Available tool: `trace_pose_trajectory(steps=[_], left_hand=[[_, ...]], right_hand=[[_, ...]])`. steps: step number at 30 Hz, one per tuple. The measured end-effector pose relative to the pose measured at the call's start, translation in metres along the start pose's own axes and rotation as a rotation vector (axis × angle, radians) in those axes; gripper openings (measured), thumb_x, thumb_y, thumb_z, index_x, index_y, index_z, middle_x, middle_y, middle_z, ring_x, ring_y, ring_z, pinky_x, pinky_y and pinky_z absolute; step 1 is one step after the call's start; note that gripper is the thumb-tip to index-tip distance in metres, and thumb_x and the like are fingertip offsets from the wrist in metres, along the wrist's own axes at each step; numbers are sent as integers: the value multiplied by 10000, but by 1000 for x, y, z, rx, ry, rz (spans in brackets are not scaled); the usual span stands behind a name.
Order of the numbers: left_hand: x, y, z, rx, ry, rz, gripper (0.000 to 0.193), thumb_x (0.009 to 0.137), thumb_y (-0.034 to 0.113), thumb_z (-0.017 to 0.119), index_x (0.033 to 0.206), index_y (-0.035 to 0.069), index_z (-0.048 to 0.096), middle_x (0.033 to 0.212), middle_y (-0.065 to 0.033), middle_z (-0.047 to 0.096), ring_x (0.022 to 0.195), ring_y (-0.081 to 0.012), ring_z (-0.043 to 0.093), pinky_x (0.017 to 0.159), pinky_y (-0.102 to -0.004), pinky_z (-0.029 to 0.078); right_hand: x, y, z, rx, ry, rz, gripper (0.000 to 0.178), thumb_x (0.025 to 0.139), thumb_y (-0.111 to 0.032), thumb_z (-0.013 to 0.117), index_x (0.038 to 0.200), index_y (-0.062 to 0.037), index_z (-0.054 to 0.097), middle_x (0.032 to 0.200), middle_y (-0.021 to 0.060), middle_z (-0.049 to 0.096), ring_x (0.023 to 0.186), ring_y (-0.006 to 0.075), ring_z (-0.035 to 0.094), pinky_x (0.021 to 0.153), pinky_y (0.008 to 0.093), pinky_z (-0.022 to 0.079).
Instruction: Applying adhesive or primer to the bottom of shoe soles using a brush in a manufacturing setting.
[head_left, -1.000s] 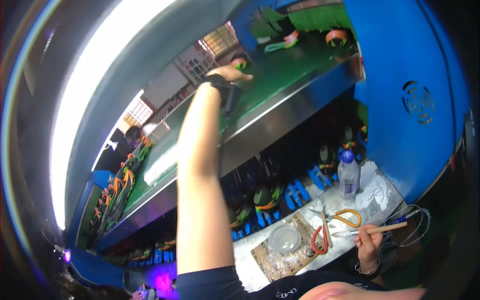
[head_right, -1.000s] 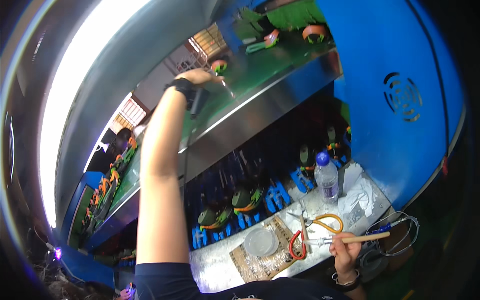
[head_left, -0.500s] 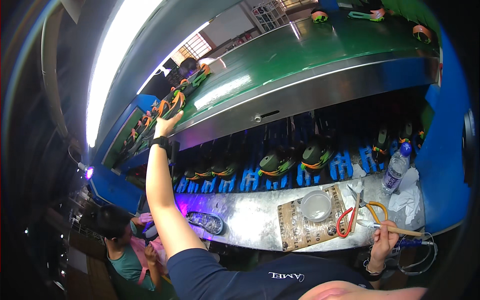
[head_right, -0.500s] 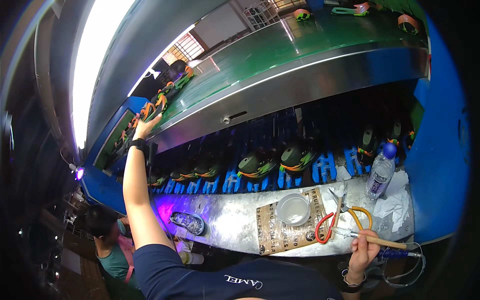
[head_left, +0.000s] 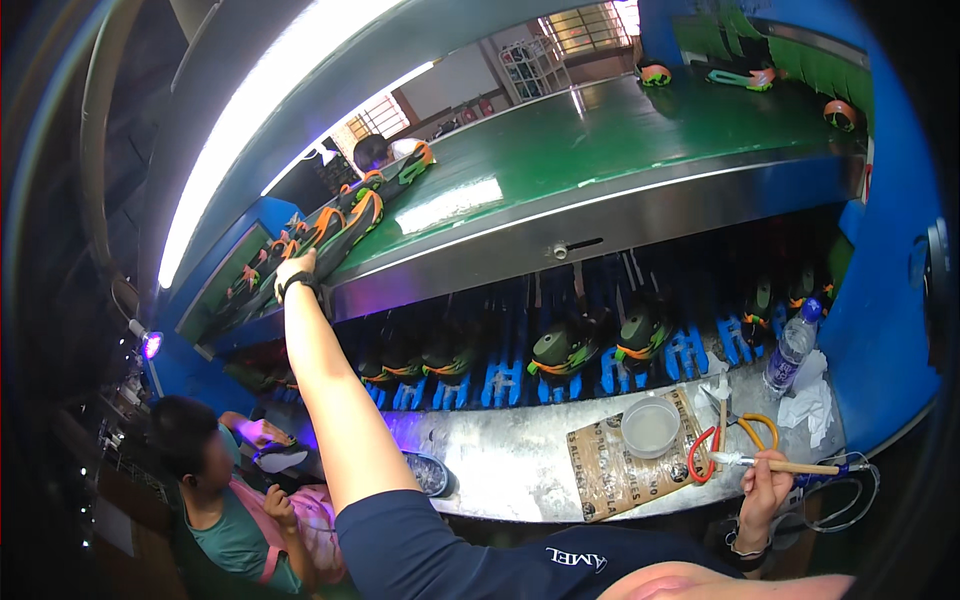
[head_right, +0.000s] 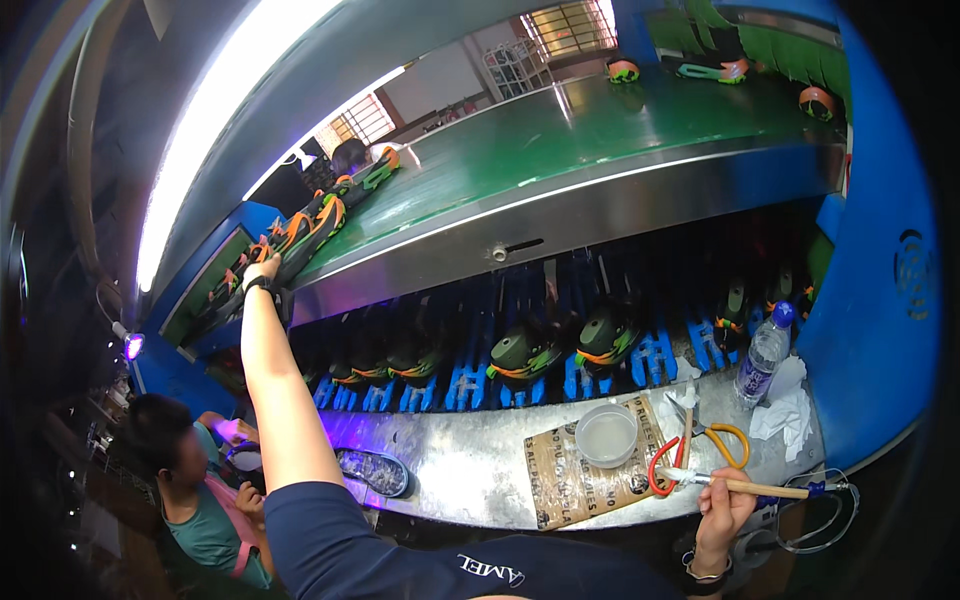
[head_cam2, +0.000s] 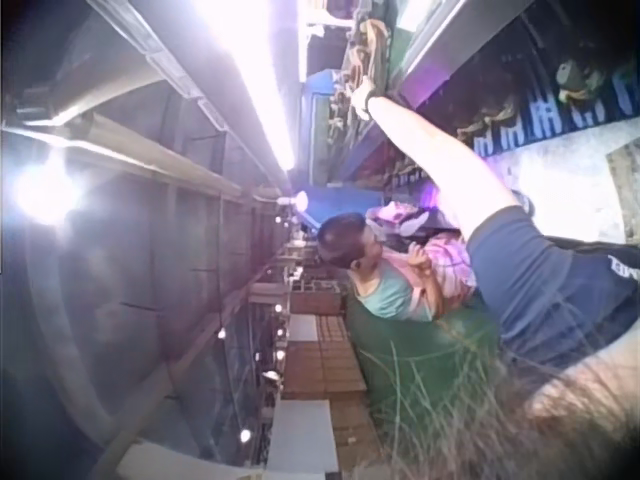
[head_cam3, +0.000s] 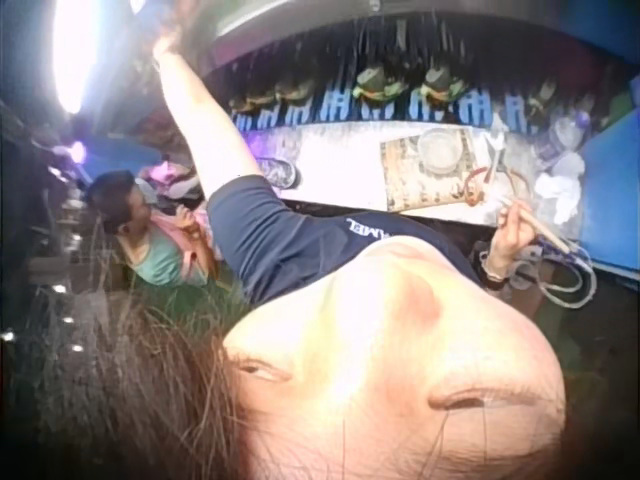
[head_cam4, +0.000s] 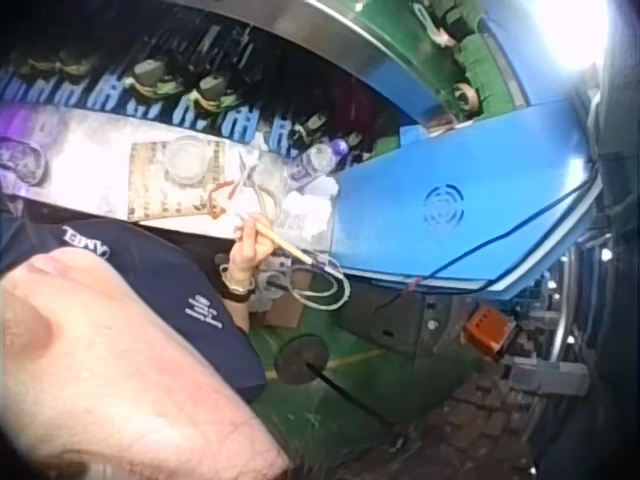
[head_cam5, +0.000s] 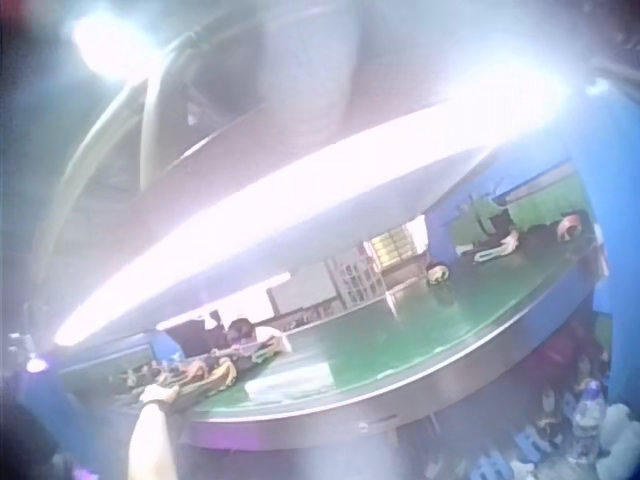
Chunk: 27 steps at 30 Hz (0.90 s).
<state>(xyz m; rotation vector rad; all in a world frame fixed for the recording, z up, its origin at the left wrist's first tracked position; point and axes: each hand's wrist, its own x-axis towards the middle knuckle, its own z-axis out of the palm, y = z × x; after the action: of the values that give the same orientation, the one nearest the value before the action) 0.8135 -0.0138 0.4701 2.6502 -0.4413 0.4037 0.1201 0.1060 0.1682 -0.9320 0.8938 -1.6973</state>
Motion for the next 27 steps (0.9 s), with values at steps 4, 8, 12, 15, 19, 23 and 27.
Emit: trace_pose_trajectory(steps=[4, 8, 12, 15, 19, 23, 27], left_hand=[[-1, -19, 12, -389, -125, 286, 768, 532, 442, 735, 1092, -28, 499, 1088, -167, 523, 994, -194, 511, 862, -289, 368], [-17, -26, -1, -412, -206, 379, 747, 514, 431, 742, 1056, -33, 520, 1031, -180, 550, 937, -219, 545, 826, -298, 398], [-42, -25, -3, -299, 445, 624, 886, 481, 415, 746, 1156, -44, 403, 939, -202, 579, 901, -287, 562, 800, -326, 425], [-67, -10, -45, -527, 378, 694, 935, 513, 353, 757, 1191, -98, 297, 974, -219, 558, 898, -280, 562, 800, -308, 424], [-99, 25, -83, -966, 395, 1031, 835, 619, 209, 734, 1220, -92, 238, 955, -177, 573, 890, -215, 559, 820, -278, 407], [-124, 45, -61, -1142, 321, 842, 1033, 626, 266, 739, 1268, -105, 19, 1290, -228, 230, 1191, -260, 269, 991, -319, 195], [-92, 52, 1, -1351, -59, 859, 697, 611, 136, 743, 1153, -59, 352, 1096, -124, 467, 956, -177, 474, 853, -313, 369]], right_hand=[[-5, -1, 20, 20, -9, 9, 132, 811, -131, 517, 861, -13, 486, 585, 18, 450, 448, 46, 367, 396, 155, 279], [-12, -5, 37, 56, -25, 31, 107, 804, -94, 510, 850, -1, 485, 583, 24, 460, 456, 49, 378, 414, 158, 299], [-14, -6, 46, 47, -83, 18, 96, 803, -78, 502, 856, 1, 485, 589, 26, 464, 456, 49, 380, 420, 157, 304], [-14, -8, 49, 28, -96, 13, 94, 802, -72, 500, 856, 4, 491, 588, 27, 469, 455, 48, 383, 420, 158, 304], [-21, -9, 47, 19, -74, 1, 97, 803, -69, 498, 863, 8, 495, 584, 24, 472, 458, 46, 390, 419, 158, 303], [-35, -17, 47, 5, -79, -24, 101, 804, -72, 501, 868, 6, 499, 587, 21, 476, 463, 45, 395, 420, 154, 304], [-39, -25, 45, -14, -68, -28, 101, 799, -75, 509, 861, 4, 504, 589, 26, 476, 466, 45, 395, 418, 153, 304]])
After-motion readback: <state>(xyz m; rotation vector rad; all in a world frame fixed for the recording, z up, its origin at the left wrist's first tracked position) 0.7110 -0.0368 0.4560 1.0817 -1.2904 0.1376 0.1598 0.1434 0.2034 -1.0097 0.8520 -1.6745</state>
